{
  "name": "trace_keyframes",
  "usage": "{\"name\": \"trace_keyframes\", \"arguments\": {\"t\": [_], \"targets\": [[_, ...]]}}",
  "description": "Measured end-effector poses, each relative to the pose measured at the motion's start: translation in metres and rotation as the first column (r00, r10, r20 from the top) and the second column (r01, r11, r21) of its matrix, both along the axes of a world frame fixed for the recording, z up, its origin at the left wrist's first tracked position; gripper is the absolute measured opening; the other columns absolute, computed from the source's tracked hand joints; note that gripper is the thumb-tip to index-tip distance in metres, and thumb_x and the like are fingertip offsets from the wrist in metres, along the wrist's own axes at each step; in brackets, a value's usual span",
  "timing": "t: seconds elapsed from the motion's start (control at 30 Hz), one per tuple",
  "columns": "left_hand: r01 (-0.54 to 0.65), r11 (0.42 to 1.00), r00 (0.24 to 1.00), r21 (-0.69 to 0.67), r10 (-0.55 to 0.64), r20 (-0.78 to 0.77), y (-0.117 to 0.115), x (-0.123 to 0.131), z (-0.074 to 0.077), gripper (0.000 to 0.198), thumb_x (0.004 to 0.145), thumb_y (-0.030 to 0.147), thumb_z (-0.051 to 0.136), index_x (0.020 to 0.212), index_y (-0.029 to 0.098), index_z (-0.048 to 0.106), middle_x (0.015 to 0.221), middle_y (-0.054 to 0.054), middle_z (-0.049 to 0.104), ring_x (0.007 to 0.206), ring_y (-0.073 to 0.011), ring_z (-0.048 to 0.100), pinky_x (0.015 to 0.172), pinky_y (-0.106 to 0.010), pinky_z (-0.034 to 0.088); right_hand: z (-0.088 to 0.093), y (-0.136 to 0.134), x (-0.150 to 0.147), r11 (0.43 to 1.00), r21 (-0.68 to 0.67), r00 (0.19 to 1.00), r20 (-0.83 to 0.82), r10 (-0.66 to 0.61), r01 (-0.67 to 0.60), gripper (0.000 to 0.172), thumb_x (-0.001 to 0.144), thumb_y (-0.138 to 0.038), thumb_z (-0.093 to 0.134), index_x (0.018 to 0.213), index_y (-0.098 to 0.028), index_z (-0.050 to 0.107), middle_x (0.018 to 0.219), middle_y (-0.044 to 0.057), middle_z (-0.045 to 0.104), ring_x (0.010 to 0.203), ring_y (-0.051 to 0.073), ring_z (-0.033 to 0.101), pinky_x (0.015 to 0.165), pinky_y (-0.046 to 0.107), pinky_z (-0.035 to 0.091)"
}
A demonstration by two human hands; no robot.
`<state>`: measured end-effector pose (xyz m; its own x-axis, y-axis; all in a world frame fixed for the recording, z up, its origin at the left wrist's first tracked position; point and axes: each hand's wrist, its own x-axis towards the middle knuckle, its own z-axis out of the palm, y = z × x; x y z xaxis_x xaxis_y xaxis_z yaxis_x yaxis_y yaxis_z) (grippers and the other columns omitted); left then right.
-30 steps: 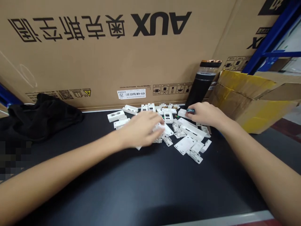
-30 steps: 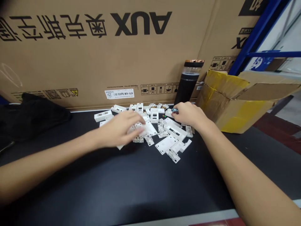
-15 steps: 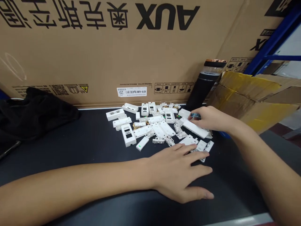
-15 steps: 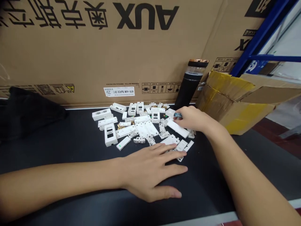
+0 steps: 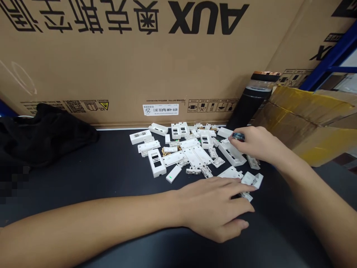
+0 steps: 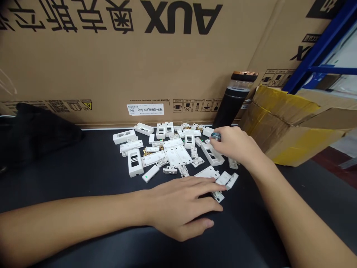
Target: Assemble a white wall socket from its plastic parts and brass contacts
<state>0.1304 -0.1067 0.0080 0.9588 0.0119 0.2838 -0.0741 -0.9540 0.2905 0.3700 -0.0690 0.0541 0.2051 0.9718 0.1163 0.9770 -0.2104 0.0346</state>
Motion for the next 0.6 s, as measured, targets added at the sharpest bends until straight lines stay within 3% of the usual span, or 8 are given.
{"name": "trace_keyframes", "arguments": {"t": [0.13, 0.23, 0.33, 0.47, 0.6], "targets": [[0.0, 1.0, 0.998, 0.011, -0.001, 0.061, 0.001, 0.001, -0.003, 0.039, 0.102, 0.029, 0.046, 0.125, 0.006, 0.068, 0.155, -0.019, 0.049, 0.144, -0.0325, 0.048, 0.125, -0.042, 0.037, 0.005, -0.005, -0.008, 0.987, -0.063, 0.985, -0.1, 0.142, -0.149, 0.041, 0.091, -0.059, 0.054, 0.09, -0.022, 0.071, 0.067, 0.007, 0.07, 0.067, 0.027, 0.065, 0.059, 0.034, 0.041], [-0.021, 1.0, 0.995, 0.018, 0.02, 0.097, 0.0, 0.001, -0.004, 0.038, 0.102, 0.027, 0.046, 0.123, 0.006, 0.068, 0.153, -0.019, 0.052, 0.142, -0.0327, 0.05, 0.123, -0.044, 0.04, 0.003, -0.006, -0.012, 0.979, -0.067, 0.976, -0.111, 0.186, -0.195, 0.03, 0.09, -0.049, 0.056, 0.088, -0.023, 0.071, 0.066, 0.005, 0.069, 0.064, 0.024, 0.062, 0.059, 0.034, 0.04], [-0.033, 0.999, 0.995, 0.04, 0.029, 0.095, 0.0, 0.001, -0.004, 0.036, 0.101, 0.026, 0.047, 0.121, 0.007, 0.068, 0.149, -0.017, 0.056, 0.139, -0.0317, 0.053, 0.118, -0.045, 0.044, -0.001, -0.006, -0.018, 0.967, 0.038, 0.958, -0.131, 0.255, -0.252, 0.025, 0.089, -0.041, 0.057, 0.099, -0.024, 0.072, 0.075, 0.003, 0.072, 0.065, 0.022, 0.063, 0.063, 0.033, 0.042], [-0.049, 0.997, 0.994, 0.062, 0.043, 0.097, -0.001, 0.001, -0.004, 0.034, 0.1, 0.026, 0.048, 0.119, 0.008, 0.069, 0.146, -0.015, 0.06, 0.135, -0.0313, 0.055, 0.114, -0.044, 0.047, -0.003, -0.009, -0.03, 0.922, 0.144, 0.91, -0.168, 0.379, -0.358, 0.042, 0.091, -0.049, 0.058, 0.123, -0.026, 0.071, 0.1, 0.003, 0.077, 0.082, 0.022, 0.07, 0.071, 0.032, 0.047], [-0.058, 0.995, 0.993, 0.078, 0.05, 0.105, -0.001, 0.001, -0.003, 0.034, 0.1, 0.026, 0.048, 0.119, 0.008, 0.069, 0.144, -0.016, 0.061, 0.134, -0.0306, 0.057, 0.114, -0.043, 0.047, -0.006, -0.01, -0.038, 0.919, 0.081, 0.913, -0.112, 0.393, -0.386, 0.037, 0.093, -0.046, 0.054, 0.115, -0.024, 0.075, 0.108, 0.006, 0.077, 0.094, 0.026, 0.071, 0.076, 0.032, 0.048]]}}
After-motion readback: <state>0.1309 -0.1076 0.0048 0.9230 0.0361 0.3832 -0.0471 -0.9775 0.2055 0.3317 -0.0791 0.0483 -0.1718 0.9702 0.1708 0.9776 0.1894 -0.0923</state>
